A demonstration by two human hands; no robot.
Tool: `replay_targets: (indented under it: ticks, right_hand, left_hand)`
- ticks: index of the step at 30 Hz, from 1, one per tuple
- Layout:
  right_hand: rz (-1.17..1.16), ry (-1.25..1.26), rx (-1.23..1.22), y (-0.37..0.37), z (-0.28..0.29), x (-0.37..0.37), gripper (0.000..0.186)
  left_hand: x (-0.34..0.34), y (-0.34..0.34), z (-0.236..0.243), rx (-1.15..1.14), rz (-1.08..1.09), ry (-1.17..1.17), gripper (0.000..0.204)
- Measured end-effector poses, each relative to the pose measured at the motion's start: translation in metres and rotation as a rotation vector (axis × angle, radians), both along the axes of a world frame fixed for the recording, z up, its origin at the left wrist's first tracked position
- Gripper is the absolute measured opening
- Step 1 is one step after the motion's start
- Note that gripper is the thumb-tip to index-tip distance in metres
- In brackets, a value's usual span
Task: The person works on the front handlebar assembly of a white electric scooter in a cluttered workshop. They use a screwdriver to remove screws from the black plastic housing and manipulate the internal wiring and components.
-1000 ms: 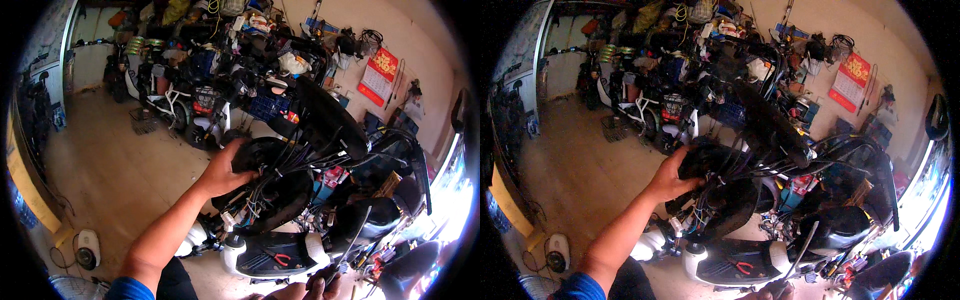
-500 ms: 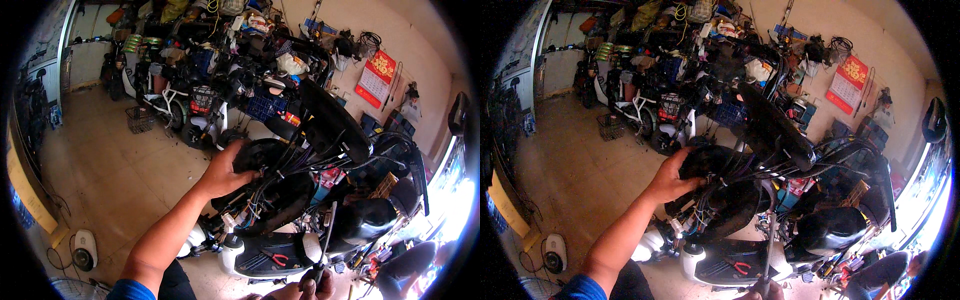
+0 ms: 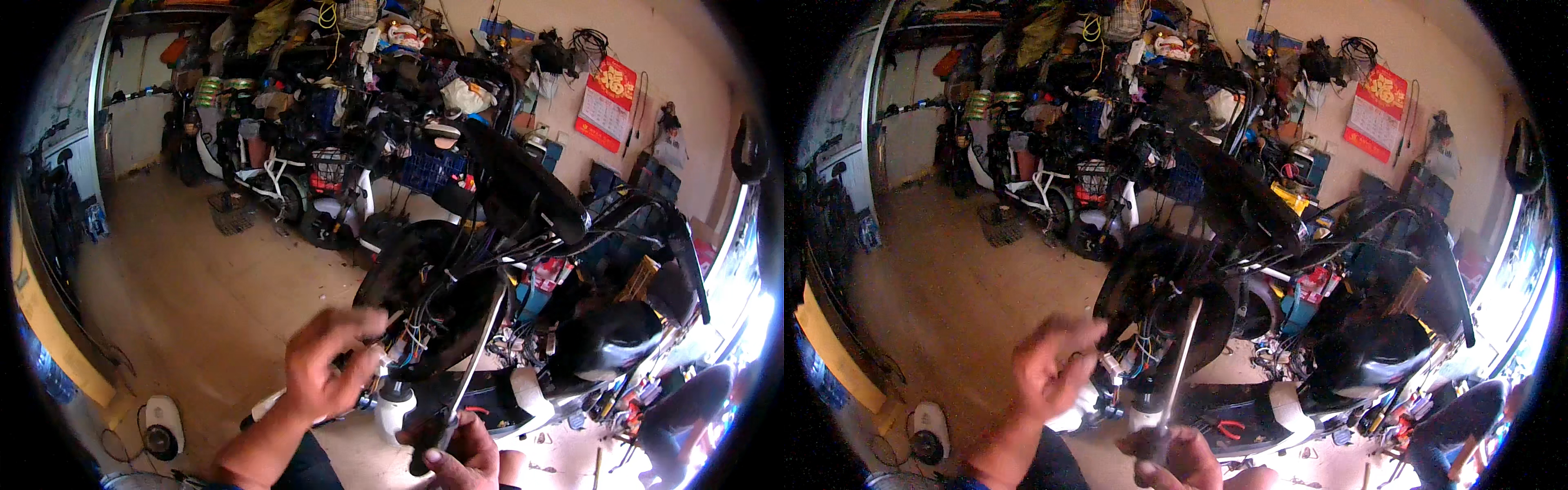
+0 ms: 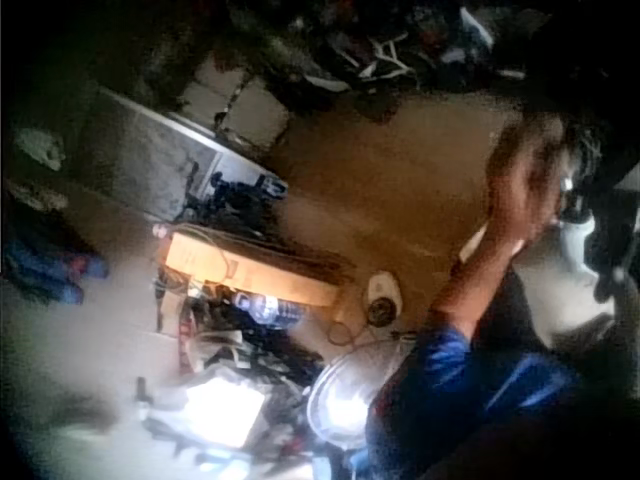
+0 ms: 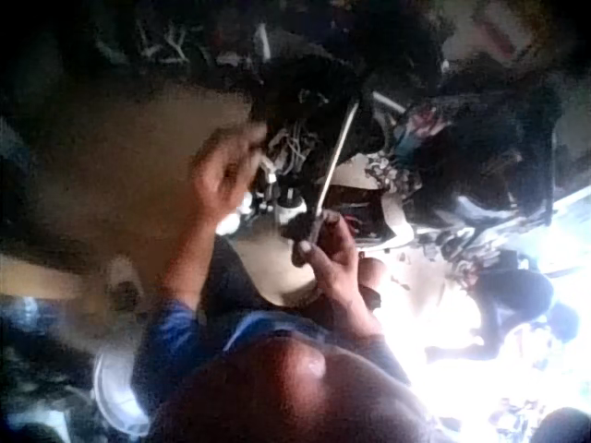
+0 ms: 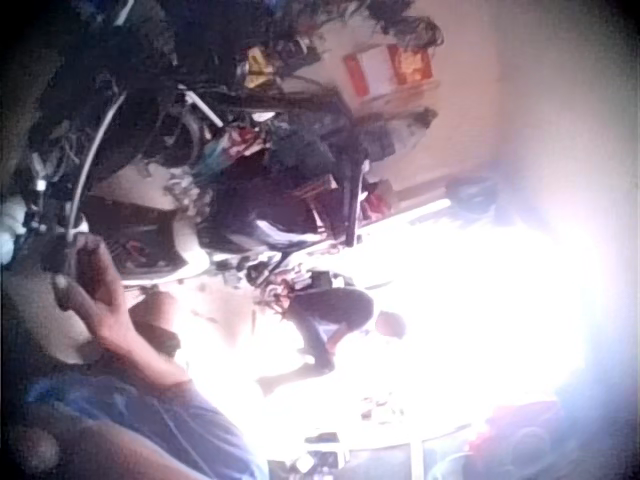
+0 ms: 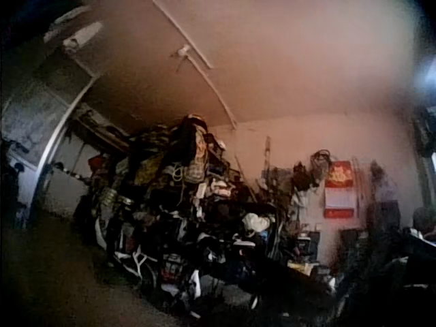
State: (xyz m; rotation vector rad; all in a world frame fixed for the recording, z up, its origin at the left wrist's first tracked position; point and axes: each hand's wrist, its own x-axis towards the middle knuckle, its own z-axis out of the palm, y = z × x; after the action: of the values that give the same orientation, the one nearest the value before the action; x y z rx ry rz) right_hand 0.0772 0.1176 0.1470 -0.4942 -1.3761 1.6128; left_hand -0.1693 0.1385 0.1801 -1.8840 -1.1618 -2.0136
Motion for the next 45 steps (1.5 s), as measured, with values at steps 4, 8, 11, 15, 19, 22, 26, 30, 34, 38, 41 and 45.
replay_targets:
  ticks: [4,8,11,15,19,22,26,30,34,38,41,45]
  right_hand:
    - [0.022,0.113,0.039,0.005,0.028,-0.044,0.036]
    - [0.102,0.117,-0.099,0.006,0.041,-0.083,0.037]
    - [0.169,0.073,-0.035,0.01,0.021,-0.102,0.034]
    - [-0.032,0.067,0.129,0.007,0.015,-0.082,0.043]
    - [-0.211,-0.147,0.082,0.006,0.034,-0.04,0.039]
    - [-0.244,-0.27,0.057,0.008,0.05,-0.015,0.046]
    - [-0.35,-0.462,0.23,0.003,0.08,0.02,0.069]
    - [-0.372,-0.381,0.272,0.007,0.087,0.047,0.071]
    - [-0.473,-0.309,0.379,0.019,0.068,0.066,0.071]
    - [-0.631,-0.316,0.433,0.03,0.057,0.08,0.068]
    - [-0.713,-0.238,0.508,0.043,0.038,0.088,0.048]
    - [-0.839,-0.104,0.559,0.056,0.028,0.083,0.042]
  left_hand:
    - [0.032,-0.062,-0.035,-0.112,0.146,0.071,0.031]
    - [0.046,-0.084,-0.055,-0.273,0.163,-0.131,0.035]
    - [0.045,-0.088,-0.067,-0.313,0.106,-0.378,0.034]
    - [0.017,-0.084,-0.077,-0.228,0.299,-0.461,0.032]
    - [-0.016,-0.036,-0.042,-0.187,0.314,-0.203,0.045]
    - [-0.023,0.017,-0.014,-0.159,0.231,-0.093,0.055]
    - [-0.014,0.071,0.023,-0.249,0.036,-0.111,0.056]
    - [-0.015,0.099,0.025,-0.204,-0.035,-0.099,0.062]
    - [-0.006,0.092,0.025,-0.092,0.061,-0.026,0.064]
    - [0.003,0.074,0.026,0.068,0.327,0.196,0.063]
    - [0.021,0.053,0.027,-0.251,0.16,0.117,0.057]
    - [0.028,0.061,0.02,-0.356,0.163,0.126,0.05]
